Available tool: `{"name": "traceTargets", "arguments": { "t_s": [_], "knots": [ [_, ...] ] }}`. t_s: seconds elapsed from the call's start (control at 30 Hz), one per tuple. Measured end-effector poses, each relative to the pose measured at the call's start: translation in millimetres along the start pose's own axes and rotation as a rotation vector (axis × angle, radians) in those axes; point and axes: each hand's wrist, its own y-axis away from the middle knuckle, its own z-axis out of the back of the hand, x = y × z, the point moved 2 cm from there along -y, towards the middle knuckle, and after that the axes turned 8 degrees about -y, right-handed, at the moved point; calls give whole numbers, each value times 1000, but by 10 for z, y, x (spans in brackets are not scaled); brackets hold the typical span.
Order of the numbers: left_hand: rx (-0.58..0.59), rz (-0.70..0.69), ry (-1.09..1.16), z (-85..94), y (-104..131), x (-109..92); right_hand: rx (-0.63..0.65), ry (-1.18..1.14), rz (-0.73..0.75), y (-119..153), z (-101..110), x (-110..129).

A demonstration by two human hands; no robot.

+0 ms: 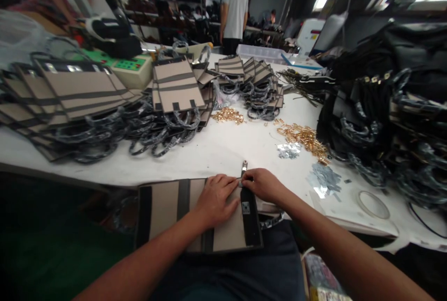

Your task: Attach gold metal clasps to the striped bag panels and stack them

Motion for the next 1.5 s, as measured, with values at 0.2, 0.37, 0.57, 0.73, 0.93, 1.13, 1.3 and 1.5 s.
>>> {"name": "traceTargets", "arguments": {
  "t_s": [0.2,0.37,0.57,0.73,0.93,1.13,1.3,1.5],
  "knots": [
    [-20,11,10,-8,-13,9,-152,117,-65,78,-83,27],
    [-61,61,16,-19,-66,10,-250,270,-40,213,-156,56],
    [-55,137,15,-26,-228,5,-262,272,-28,216,-195,10],
    [-27,141,70,-40,-315,44,-239,29,-49,184,-8,2],
    [-36,151,102,-46,-353,62,-857,-507,57,435,306,204],
    [-1,174,84,-31,-400,56,-966,-845,95,449,44,95],
    [3,192,105,-36,-426,59,-942,-1337,239,350,93,115],
    [11,198,118,-44,-439,75,-879,-1550,199,108,18,160]
  ]
}}
